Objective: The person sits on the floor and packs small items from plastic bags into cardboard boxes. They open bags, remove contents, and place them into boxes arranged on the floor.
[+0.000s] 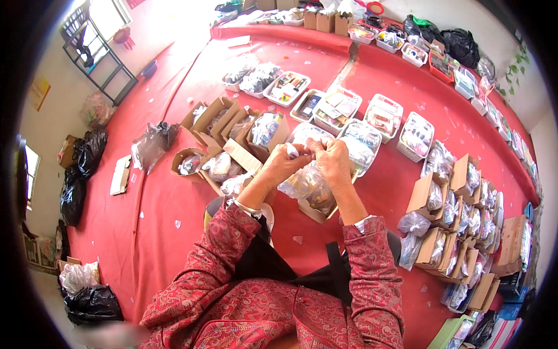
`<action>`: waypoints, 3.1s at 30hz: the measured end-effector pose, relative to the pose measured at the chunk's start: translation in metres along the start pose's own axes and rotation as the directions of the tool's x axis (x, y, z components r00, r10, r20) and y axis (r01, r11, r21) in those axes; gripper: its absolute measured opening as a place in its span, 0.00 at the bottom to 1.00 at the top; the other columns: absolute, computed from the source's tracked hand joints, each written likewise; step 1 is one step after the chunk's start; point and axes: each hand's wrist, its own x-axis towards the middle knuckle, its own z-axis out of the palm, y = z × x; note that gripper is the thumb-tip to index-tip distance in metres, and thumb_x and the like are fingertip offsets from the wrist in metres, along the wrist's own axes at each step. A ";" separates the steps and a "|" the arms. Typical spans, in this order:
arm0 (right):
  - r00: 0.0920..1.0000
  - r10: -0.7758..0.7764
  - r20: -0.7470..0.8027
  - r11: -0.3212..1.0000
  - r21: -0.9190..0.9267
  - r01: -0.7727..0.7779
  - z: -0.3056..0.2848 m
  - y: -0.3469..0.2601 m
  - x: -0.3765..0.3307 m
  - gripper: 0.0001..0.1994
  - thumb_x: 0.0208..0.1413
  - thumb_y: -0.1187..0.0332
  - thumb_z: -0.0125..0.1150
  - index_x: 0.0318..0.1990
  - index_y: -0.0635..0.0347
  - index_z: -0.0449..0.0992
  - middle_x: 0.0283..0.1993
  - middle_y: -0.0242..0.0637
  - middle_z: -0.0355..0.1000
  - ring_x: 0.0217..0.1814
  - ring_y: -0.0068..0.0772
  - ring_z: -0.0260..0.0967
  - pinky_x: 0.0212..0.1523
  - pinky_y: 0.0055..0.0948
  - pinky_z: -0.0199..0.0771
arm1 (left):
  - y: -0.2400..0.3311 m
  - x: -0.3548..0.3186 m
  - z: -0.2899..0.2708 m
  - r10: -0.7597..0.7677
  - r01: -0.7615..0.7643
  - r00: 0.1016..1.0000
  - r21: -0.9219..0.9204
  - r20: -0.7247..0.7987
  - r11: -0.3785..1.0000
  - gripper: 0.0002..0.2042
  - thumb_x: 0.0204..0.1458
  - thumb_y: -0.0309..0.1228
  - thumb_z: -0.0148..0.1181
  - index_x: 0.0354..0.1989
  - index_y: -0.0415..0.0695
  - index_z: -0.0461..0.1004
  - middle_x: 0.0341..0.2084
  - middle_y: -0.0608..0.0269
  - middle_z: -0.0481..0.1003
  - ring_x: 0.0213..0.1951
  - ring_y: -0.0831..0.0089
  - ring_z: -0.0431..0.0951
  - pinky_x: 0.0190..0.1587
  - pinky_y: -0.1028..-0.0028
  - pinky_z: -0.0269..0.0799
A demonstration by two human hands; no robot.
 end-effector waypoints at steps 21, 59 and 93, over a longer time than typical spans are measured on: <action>0.959 0.163 0.231 0.975 0.109 -0.192 0.008 0.001 -0.005 0.04 0.49 0.73 0.60 0.30 0.64 0.76 0.21 0.28 0.71 0.19 0.12 0.61 0.21 0.15 0.60 | 0.005 -0.006 -0.010 -0.116 0.038 0.983 -0.470 -0.139 0.882 0.12 0.57 0.35 0.49 0.24 0.42 0.70 0.15 0.73 0.65 0.16 0.86 0.60 0.18 0.84 0.53; 0.996 0.068 -0.050 0.996 -0.050 -0.070 0.028 0.050 0.003 0.07 0.42 0.72 0.54 0.27 0.67 0.73 0.21 0.47 0.70 0.24 0.41 0.70 0.28 0.32 0.69 | 0.014 -0.008 -0.004 0.273 -0.262 0.925 0.079 -0.263 0.962 0.09 0.58 0.25 0.39 0.39 0.37 0.68 0.14 0.67 0.64 0.16 0.80 0.64 0.21 0.78 0.60; 0.964 -0.263 0.044 0.850 -0.461 0.253 0.004 0.007 -0.003 0.10 0.52 0.67 0.54 0.24 0.65 0.73 0.22 0.50 0.69 0.25 0.50 0.68 0.27 0.38 0.65 | 0.012 -0.004 -0.013 0.222 -0.199 0.971 0.218 -0.085 0.955 0.13 0.45 0.28 0.61 0.40 0.38 0.75 0.29 0.55 0.76 0.29 0.70 0.77 0.34 0.74 0.70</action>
